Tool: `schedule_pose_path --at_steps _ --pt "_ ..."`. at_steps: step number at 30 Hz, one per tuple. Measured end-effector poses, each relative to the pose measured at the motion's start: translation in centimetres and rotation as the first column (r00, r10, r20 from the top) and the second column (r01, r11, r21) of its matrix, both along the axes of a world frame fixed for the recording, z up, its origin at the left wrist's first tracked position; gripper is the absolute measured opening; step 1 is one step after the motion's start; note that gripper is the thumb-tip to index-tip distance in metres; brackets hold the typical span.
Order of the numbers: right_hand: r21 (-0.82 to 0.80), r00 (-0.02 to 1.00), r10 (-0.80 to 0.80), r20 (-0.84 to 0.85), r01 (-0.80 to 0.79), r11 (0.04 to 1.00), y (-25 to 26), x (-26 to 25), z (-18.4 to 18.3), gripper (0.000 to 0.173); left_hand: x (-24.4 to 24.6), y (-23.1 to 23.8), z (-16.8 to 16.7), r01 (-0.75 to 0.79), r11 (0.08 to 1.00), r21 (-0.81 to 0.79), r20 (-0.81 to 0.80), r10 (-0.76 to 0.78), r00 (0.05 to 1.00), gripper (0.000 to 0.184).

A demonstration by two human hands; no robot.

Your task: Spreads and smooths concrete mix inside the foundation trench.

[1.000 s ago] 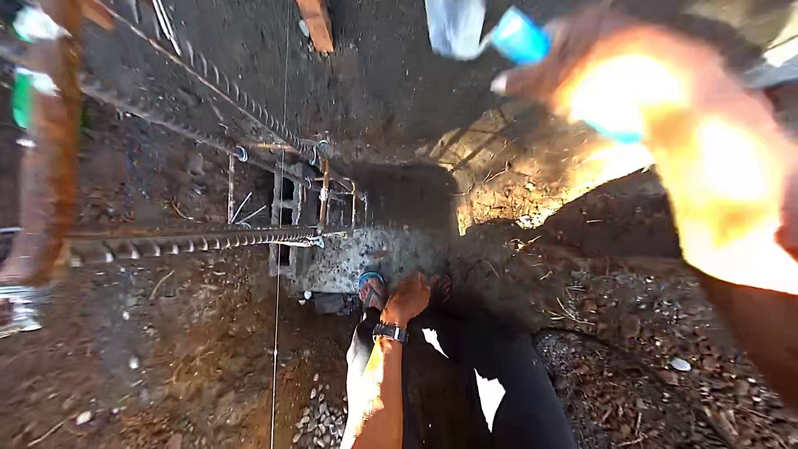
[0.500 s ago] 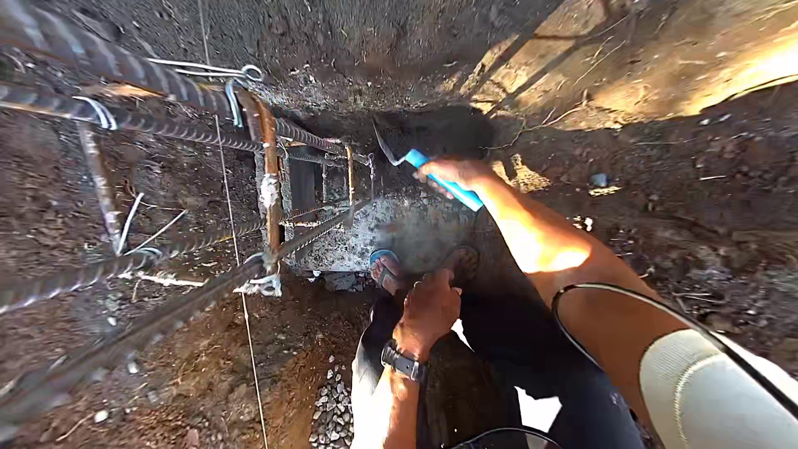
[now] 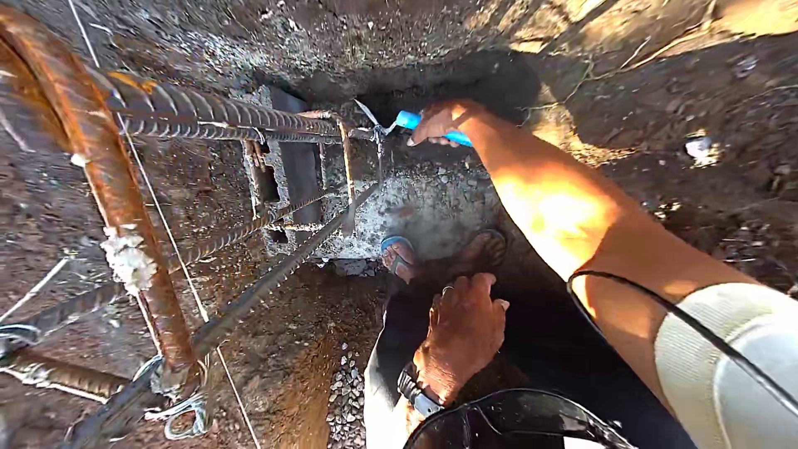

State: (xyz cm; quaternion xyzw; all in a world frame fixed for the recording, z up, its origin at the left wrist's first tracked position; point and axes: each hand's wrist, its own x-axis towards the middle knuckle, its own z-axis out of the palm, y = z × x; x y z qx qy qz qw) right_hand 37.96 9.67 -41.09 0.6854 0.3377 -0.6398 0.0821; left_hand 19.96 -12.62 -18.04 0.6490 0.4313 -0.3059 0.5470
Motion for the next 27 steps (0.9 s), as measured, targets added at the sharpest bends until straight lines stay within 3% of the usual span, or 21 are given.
schedule_pose_path --at_steps 4,7,11,14,16,18,20,24,27 --pt "-0.067 0.998 -0.034 0.054 0.037 0.997 -2.8 2.9 1.4 0.045 -0.5 0.2 -0.2 -0.010 0.999 0.037 -0.010 0.010 1.000 0.045" --pt "-0.017 0.989 -0.102 0.109 0.105 0.994 -7.8 4.5 1.8 0.052 -0.7 0.3 -0.3 -0.039 0.999 0.037 0.012 0.038 0.999 0.045" --pt "0.095 0.960 -0.193 0.205 0.177 0.980 -12.9 3.4 2.0 0.054 -1.5 0.4 -0.8 -0.066 0.996 0.057 0.006 0.066 0.998 0.045" --pt "0.115 0.933 -0.174 0.314 0.144 0.983 -13.9 1.4 1.9 0.065 -2.0 0.6 -0.8 -0.076 0.995 0.068 -0.001 0.076 0.997 0.046" --pt "0.147 0.931 -0.204 0.304 0.165 0.975 -14.2 0.5 1.0 0.071 -2.0 0.6 -0.9 -0.087 0.994 0.066 0.020 0.085 0.996 0.047" --pt "0.165 0.948 -0.228 0.222 0.194 0.967 -14.4 0.4 0.3 0.066 -1.8 0.5 -0.9 -0.083 0.995 0.056 0.032 0.082 0.996 0.047" --pt "0.142 0.964 -0.152 0.218 0.123 0.982 -14.1 0.7 0.5 0.059 -1.6 0.6 -0.9 -0.080 0.995 0.055 0.035 0.078 0.996 0.047" --pt "0.068 0.887 0.087 0.453 -0.132 0.989 -12.4 1.8 1.6 0.051 -1.2 0.5 -1.0 -0.073 0.995 0.063 0.028 0.072 0.997 0.046" --pt "0.069 0.828 0.096 0.553 -0.160 0.985 -12.1 1.7 3.1 0.042 -0.8 0.4 -1.0 -0.063 0.996 0.061 0.021 0.062 0.998 0.047"
